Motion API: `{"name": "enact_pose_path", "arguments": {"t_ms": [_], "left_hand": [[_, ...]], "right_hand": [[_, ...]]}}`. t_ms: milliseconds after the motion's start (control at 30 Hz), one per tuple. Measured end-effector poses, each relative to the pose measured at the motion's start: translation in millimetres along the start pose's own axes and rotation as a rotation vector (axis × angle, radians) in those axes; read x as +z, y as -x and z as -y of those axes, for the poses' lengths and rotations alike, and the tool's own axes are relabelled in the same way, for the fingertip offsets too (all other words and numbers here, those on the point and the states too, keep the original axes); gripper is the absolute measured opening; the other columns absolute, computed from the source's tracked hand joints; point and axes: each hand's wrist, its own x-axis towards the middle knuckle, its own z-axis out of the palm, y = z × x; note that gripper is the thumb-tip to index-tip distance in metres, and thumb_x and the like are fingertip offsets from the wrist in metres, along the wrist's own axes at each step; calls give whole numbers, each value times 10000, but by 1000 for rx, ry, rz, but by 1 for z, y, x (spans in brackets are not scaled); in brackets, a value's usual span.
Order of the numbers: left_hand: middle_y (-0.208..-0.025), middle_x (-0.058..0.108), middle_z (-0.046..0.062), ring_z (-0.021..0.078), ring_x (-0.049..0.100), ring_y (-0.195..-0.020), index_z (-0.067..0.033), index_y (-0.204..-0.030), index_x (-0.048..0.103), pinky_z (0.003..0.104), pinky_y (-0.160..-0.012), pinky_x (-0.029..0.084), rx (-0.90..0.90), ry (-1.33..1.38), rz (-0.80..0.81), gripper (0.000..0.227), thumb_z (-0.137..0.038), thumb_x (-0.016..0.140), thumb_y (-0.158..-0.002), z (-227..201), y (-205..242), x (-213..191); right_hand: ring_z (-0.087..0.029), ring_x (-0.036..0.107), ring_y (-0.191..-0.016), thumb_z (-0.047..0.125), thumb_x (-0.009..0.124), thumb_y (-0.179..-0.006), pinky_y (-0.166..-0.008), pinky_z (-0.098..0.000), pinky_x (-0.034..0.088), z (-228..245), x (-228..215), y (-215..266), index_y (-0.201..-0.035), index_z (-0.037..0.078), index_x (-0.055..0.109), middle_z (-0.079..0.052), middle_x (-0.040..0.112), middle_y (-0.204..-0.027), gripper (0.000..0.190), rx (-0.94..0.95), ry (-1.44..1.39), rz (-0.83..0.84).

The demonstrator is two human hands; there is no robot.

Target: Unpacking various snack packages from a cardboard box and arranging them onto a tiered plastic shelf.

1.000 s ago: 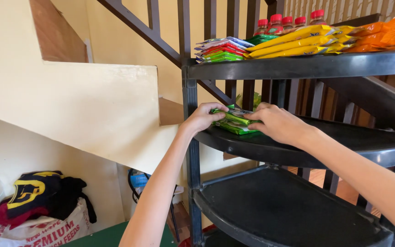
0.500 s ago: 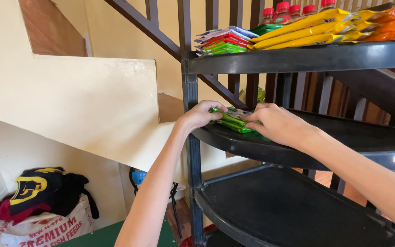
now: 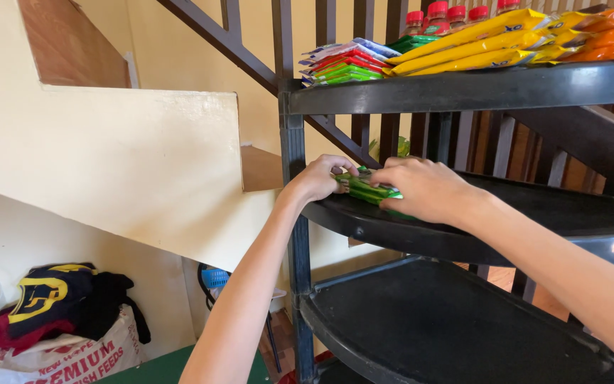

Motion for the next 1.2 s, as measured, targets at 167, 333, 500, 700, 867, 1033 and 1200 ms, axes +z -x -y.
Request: {"name": "enact_pose_path", "arguments": {"t_ms": [167, 333, 500, 700, 867, 1033, 1200], "left_hand": [[-1140, 735, 113, 241, 695, -1043, -177, -1166, 758, 339, -892, 540, -41, -72, 22, 502, 101, 698, -753, -18, -14, 20], [-1256, 721, 113, 260, 682, -1129, -274, -1285, 714, 335, -963, 520, -47, -126, 126, 624, 72, 705, -765, -41, -20, 35], [-1312, 704, 145, 271, 689, -1169, -284, -1383, 656, 342, -1000, 529, -94, -209, 199, 636, 5, 723, -820, -61, -28, 47], [-1361, 663, 123, 278, 656, -1216, -265, -1368, 651, 346, -1023, 511, -70, -239, 188, 639, -26, 784, -790, -65, -39, 59], [-1353, 668, 153, 293, 649, -1229, -250, -1394, 632, 354, -1033, 511, -71, -370, 228, 648, -86, 819, -795, -81, -54, 72], [-1339, 677, 164, 310, 655, -1208, -233, -1427, 594, 367, -1031, 513, -106, -429, 280, 707, -107, 845, -779, -89, -75, 94], [-1360, 653, 155, 307, 643, -1229, -241, -1454, 588, 369, -1042, 504, -80, -407, 240, 703, -108, 812, -800, -95, -66, 98]], "right_hand": [[-297, 617, -1240, 240, 778, -819, -1053, -459, 483, -29, -1, 1, -1274, 224, 658, -33, 653, -1292, 472, 115, 113, 99], [-283, 586, -1292, 131, 744, -846, -1071, -460, 478, -76, 8, -2, -1346, 258, 599, -19, 619, -1363, 536, 253, 180, 216], [-274, 625, -1282, 64, 698, -859, -1080, -429, 500, -122, 10, -2, -1377, 250, 619, -59, 663, -1357, 556, 279, 92, 275], [-323, 636, -1235, 116, 659, -912, -1046, -442, 499, -149, 12, 4, -1375, 208, 623, -139, 678, -1323, 473, 236, -34, 319], [-315, 651, -1227, 129, 654, -912, -1052, -424, 504, -172, 27, 7, -1318, 205, 696, -133, 682, -1317, 415, 124, -4, 360], [-287, 626, -1291, 153, 666, -927, -1094, -396, 492, -187, 28, 1, -1391, 250, 654, -119, 645, -1407, 474, 208, 38, 464], [-273, 555, -1361, 182, 688, -929, -1114, -390, 463, -209, 37, 0, -1415, 213, 611, -67, 547, -1504, 493, 165, 33, 502]]}}
